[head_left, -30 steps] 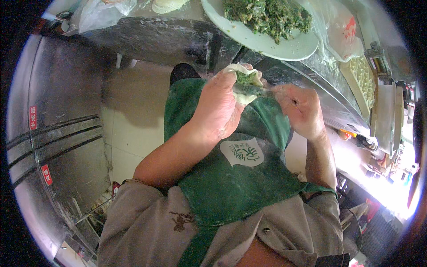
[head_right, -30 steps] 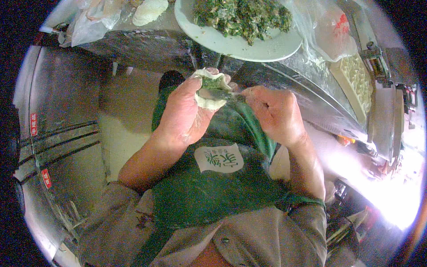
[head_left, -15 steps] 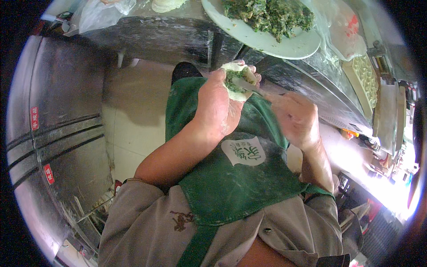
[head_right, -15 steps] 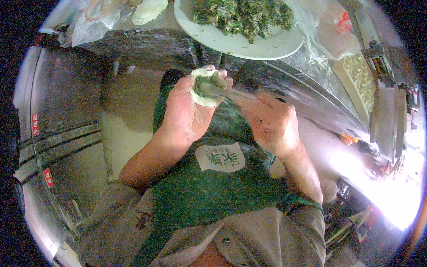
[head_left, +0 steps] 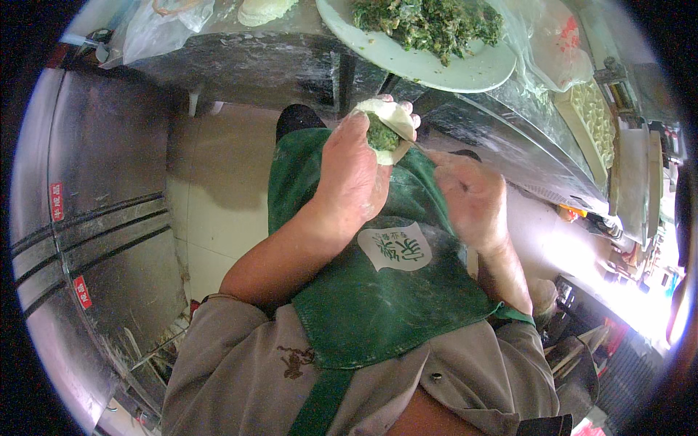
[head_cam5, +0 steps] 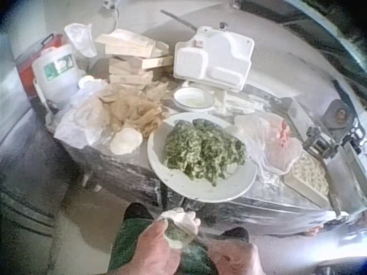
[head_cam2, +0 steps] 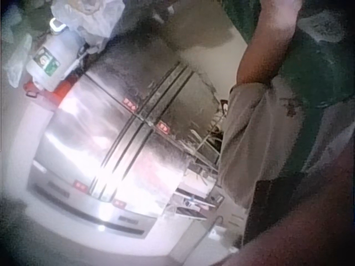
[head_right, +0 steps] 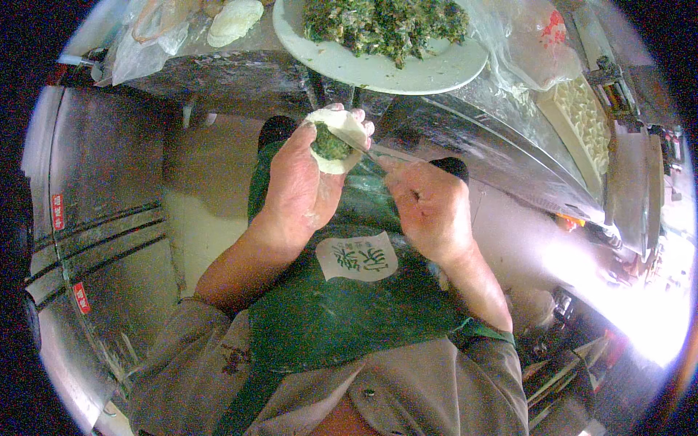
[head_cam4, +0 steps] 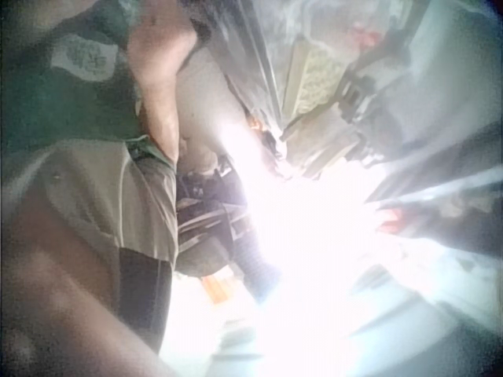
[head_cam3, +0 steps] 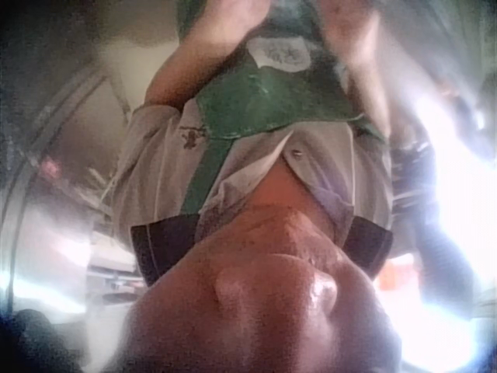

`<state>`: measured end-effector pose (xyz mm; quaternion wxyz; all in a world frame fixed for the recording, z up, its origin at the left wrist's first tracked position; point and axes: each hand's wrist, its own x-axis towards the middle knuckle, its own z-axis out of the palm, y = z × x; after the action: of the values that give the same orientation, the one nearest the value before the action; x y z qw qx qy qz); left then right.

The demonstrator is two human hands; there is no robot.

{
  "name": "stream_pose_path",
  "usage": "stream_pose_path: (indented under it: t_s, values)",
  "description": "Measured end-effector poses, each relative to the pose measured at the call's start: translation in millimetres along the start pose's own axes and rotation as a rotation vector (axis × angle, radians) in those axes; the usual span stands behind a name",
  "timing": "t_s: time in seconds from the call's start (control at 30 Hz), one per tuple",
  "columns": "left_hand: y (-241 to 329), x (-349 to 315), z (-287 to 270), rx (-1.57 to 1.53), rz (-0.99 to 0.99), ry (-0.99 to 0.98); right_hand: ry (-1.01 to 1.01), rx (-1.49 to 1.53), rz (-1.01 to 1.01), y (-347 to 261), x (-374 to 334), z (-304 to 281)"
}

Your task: The person repeatedly scoops green filling onto round dough wrappers, folds and pleats the edges to seal them, and places the finished dumplings onto a tray. The process continues with multiple units being assembled in sequence.

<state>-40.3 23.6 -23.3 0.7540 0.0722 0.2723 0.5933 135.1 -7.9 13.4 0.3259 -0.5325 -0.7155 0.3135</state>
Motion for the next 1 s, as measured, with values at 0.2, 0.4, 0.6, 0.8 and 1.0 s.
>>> stream_pose_path:
  t_s: [0.2,0.4,0.6,0.8,1.0]
  values:
    - [14,-5,-4,0.057,-0.189,-0.091,-0.153,-0.143,-0.046,-15,15,-25]
    - [22,-10,-9,0.093,-0.280,-0.107,-0.218,-0.383,-0.475,-1,28,-73]
    - [19,-11,-6,0.210,-0.324,-0.153,-0.392,-0.519,-0.677,-17,48,-98]
    - [13,-19,-3,0.303,-0.341,-0.231,-0.485,-0.397,-0.599,-25,50,-88]
    - [8,-22,-5,0.571,-0.214,-0.273,-0.519,-0.081,0.147,-7,41,-69]
